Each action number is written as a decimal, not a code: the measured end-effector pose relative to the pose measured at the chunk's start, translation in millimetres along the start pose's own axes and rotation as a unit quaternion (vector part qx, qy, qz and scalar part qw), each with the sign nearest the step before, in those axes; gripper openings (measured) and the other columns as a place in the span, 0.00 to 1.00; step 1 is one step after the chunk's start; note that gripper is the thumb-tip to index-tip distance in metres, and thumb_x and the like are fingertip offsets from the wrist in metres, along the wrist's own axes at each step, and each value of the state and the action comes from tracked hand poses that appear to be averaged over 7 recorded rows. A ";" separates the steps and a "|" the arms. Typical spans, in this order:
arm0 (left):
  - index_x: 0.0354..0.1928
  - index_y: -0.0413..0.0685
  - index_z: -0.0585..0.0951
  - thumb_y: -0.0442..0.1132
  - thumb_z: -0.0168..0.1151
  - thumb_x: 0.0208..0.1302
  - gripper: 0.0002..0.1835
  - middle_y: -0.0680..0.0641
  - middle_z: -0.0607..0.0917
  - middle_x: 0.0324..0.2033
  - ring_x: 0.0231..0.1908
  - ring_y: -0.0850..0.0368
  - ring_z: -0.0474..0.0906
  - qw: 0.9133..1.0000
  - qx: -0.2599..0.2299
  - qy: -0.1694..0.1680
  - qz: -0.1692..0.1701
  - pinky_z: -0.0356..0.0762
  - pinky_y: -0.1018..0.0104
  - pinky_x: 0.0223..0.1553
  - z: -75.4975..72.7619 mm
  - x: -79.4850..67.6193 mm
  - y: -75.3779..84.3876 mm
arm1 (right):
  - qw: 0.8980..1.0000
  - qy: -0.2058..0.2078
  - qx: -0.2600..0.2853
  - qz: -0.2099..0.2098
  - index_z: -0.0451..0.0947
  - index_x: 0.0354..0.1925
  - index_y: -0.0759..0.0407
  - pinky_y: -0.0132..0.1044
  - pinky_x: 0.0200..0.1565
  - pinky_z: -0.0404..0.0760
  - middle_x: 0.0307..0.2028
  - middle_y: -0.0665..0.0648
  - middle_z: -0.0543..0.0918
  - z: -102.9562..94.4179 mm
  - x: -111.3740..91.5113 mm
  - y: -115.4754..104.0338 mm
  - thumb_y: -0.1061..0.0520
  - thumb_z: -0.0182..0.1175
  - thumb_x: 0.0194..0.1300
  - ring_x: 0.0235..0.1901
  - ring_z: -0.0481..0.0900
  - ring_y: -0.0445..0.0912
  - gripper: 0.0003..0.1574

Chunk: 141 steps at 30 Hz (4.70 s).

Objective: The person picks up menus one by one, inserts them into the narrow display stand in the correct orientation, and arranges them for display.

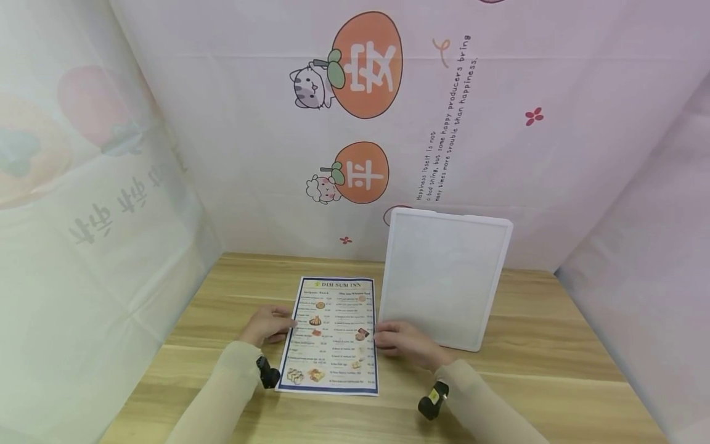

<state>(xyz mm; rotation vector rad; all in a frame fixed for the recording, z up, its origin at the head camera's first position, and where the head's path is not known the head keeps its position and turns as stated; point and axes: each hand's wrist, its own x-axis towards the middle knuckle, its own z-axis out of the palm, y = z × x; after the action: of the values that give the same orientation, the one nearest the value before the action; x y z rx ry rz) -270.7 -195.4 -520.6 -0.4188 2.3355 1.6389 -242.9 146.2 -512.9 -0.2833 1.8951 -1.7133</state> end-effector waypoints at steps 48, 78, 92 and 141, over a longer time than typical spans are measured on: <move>0.53 0.44 0.74 0.42 0.58 0.62 0.18 0.47 0.81 0.40 0.39 0.54 0.79 0.997 0.009 -0.046 0.064 0.75 0.57 0.43 -26.6 1.1 0.5 | 0.999 0.021 -0.038 -0.033 0.71 0.53 0.64 0.43 0.44 0.76 0.43 0.60 0.80 10.1 13.3 5.3 0.52 0.55 0.65 0.42 0.78 0.52 0.23; 0.51 0.51 0.77 0.56 0.57 0.59 0.23 0.49 0.80 0.47 0.49 0.53 0.76 0.975 0.024 -0.160 0.151 0.69 0.52 0.52 -30.9 -9.5 19.0 | 0.962 0.162 -0.184 -0.122 0.78 0.37 0.52 0.39 0.39 0.78 0.36 0.51 0.81 -16.2 4.1 -51.3 0.46 0.57 0.63 0.37 0.79 0.46 0.12; 0.47 0.54 0.80 0.59 0.60 0.55 0.23 0.51 0.81 0.43 0.43 0.55 0.77 0.974 0.011 -0.105 0.201 0.71 0.52 0.49 -4.8 -16.9 66.5 | 0.942 0.203 -0.232 -0.132 0.77 0.39 0.48 0.40 0.39 0.78 0.36 0.49 0.82 -52.2 -22.0 -74.7 0.39 0.57 0.60 0.35 0.80 0.45 0.17; 0.40 0.61 0.81 0.61 0.62 0.52 0.18 0.56 0.82 0.36 0.41 0.55 0.78 0.946 -0.005 -0.064 0.318 0.75 0.55 0.44 85.8 -19.8 221.7 | 0.889 0.371 -0.217 -0.156 0.71 0.51 0.57 0.36 0.43 0.73 0.45 0.58 0.79 -152.3 -93.0 -138.1 0.37 0.52 0.62 0.41 0.77 0.45 0.30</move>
<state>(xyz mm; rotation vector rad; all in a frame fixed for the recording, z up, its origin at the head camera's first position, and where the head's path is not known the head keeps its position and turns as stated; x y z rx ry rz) -332.0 -41.2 -349.2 0.4881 2.5077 1.8520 -277.1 300.3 -351.7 -0.0971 2.9466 -1.7165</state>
